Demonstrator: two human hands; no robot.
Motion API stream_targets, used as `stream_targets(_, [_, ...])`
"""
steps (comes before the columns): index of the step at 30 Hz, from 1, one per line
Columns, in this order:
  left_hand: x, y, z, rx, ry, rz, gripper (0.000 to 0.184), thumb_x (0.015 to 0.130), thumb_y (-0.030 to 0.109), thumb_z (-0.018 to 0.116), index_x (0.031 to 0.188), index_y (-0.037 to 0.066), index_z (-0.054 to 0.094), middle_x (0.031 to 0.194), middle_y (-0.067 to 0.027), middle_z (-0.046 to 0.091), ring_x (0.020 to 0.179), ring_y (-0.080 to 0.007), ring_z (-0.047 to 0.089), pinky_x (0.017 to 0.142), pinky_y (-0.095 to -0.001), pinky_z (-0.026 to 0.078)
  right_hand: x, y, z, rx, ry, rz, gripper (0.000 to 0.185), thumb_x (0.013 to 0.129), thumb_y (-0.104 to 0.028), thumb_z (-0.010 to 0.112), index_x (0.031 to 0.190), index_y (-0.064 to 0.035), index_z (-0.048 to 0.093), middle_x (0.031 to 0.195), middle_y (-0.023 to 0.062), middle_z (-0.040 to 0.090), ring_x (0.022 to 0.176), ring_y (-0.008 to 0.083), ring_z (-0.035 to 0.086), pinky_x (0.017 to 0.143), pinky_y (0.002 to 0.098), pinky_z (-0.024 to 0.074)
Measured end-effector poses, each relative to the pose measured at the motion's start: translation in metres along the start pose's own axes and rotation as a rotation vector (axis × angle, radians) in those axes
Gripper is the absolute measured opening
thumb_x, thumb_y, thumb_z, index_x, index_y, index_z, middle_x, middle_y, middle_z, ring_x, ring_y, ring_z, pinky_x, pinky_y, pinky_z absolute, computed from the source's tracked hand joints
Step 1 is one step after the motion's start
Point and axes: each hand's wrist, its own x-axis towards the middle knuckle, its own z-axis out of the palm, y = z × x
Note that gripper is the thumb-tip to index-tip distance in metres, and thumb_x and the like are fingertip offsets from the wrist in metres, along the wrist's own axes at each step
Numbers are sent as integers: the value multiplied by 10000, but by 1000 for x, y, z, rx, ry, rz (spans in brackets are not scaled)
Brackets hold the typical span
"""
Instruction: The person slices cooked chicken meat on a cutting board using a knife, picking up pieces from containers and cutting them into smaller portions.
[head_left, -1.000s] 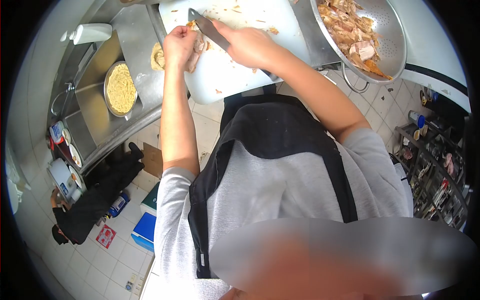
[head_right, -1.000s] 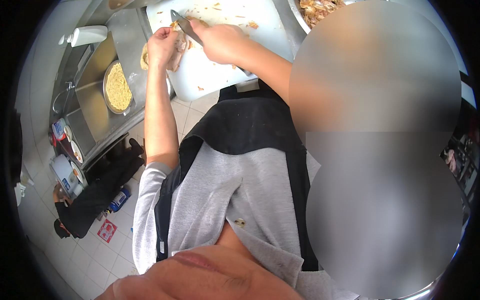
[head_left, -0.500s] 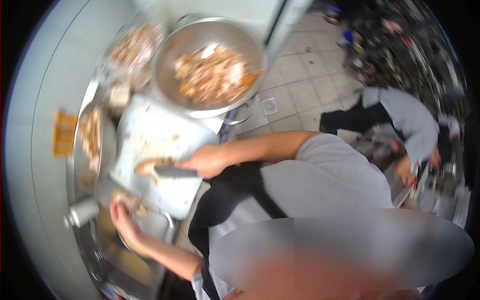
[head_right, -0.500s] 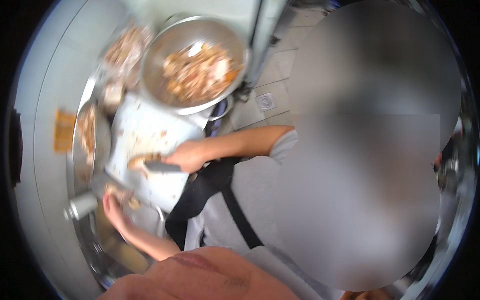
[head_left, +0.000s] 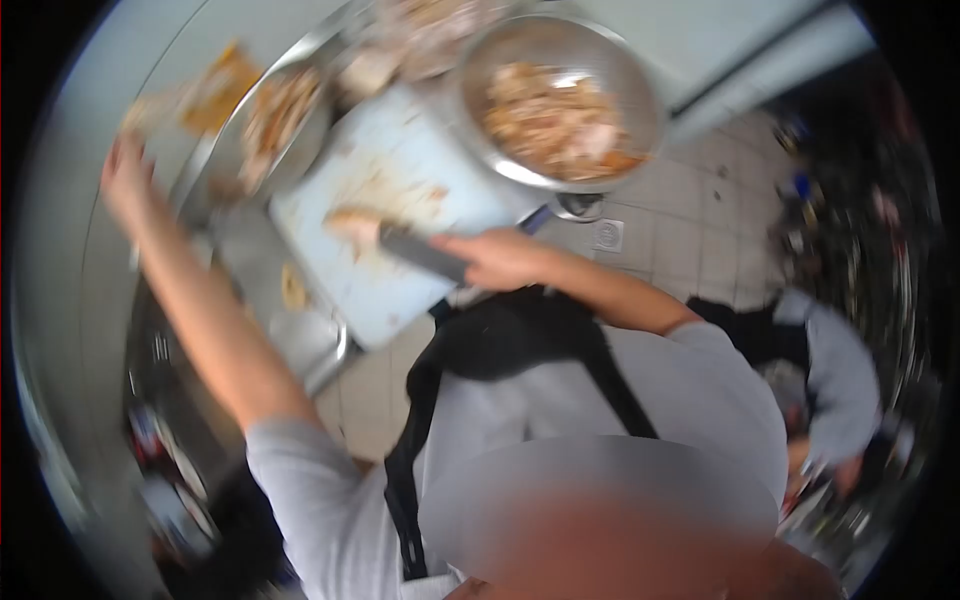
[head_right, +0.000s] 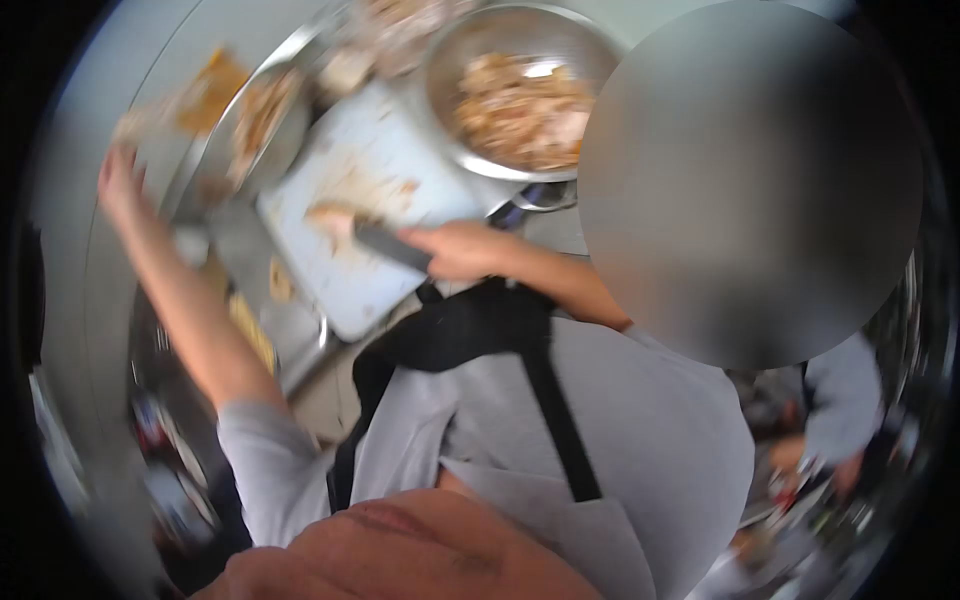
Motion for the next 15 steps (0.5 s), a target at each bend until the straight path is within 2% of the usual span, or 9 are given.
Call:
stream_targets(1, [7,-16,2,175,191,134,691,920,352,828,1409,-54,555,1285,-181,685,1133,-232,665,991,-355,520,0,4,0,-13,-16,30,749,879,-152,586,1606,-173,408,996,273,720,889,436,716,825,511,557])
stream_targets(2, [-11,-14,7,103,270,135,549,961,291,802,1356,-33,600,1278,-153,692,1142,-197,656,1006,-343,521,0,10,6,-13,24,-19,755,885,-152,583,1616,-173,393,972,271,717,866,433,710,812,508,554])
stream_targets(4, [-41,-47,6,-115,104,293,468,967,273,797,1291,-27,641,1203,-115,722,1071,-177,687,944,-312,538,-5,16,8,-8,54,-79,762,891,-152,580,1625,-174,378,949,270,714,843,430,704,799,504,551])
stream_targets(5, [-80,-42,6,-82,-52,219,382,979,272,783,1225,-9,700,1116,-72,748,1007,-149,702,917,-297,547,-11,14,4,65,57,-49,759,896,-154,582,1627,-170,375,943,264,716,818,423,699,789,496,549])
stream_targets(6, [-120,-26,13,225,-156,112,287,999,272,757,1170,42,755,1063,-33,761,990,-122,705,910,-290,550,-16,14,-3,144,62,-11,757,902,-156,584,1629,-165,373,937,259,717,794,415,693,780,489,547])
stream_targets(7, [-142,-57,18,263,-321,169,244,990,260,749,1167,95,778,1067,-24,776,993,-129,714,912,-291,554,-22,15,-7,143,53,-19,757,902,-156,584,1629,-165,373,937,259,717,794,415,693,780,489,547])
stream_targets(9, [-196,-68,31,546,-685,148,420,896,143,731,1315,154,713,1371,-97,697,1284,-266,651,1097,-417,498,-35,17,-12,185,175,71,753,907,-162,598,1628,-165,379,917,257,715,763,401,684,765,478,547])
stream_targets(11, [-228,-103,40,854,-921,355,547,843,147,731,1385,173,665,1503,-92,601,1414,-293,535,1210,-527,373,-42,16,-18,162,191,126,748,906,-155,605,1621,-138,387,928,273,714,776,393,702,754,475,552])
stream_targets(15, [-251,-118,43,889,-1075,252,574,795,204,754,1362,175,672,1487,-76,605,1417,-293,518,1246,-586,289,-44,2,-31,31,262,263,736,901,-136,606,1603,-76,392,949,300,709,816,433,709,764,508,550])
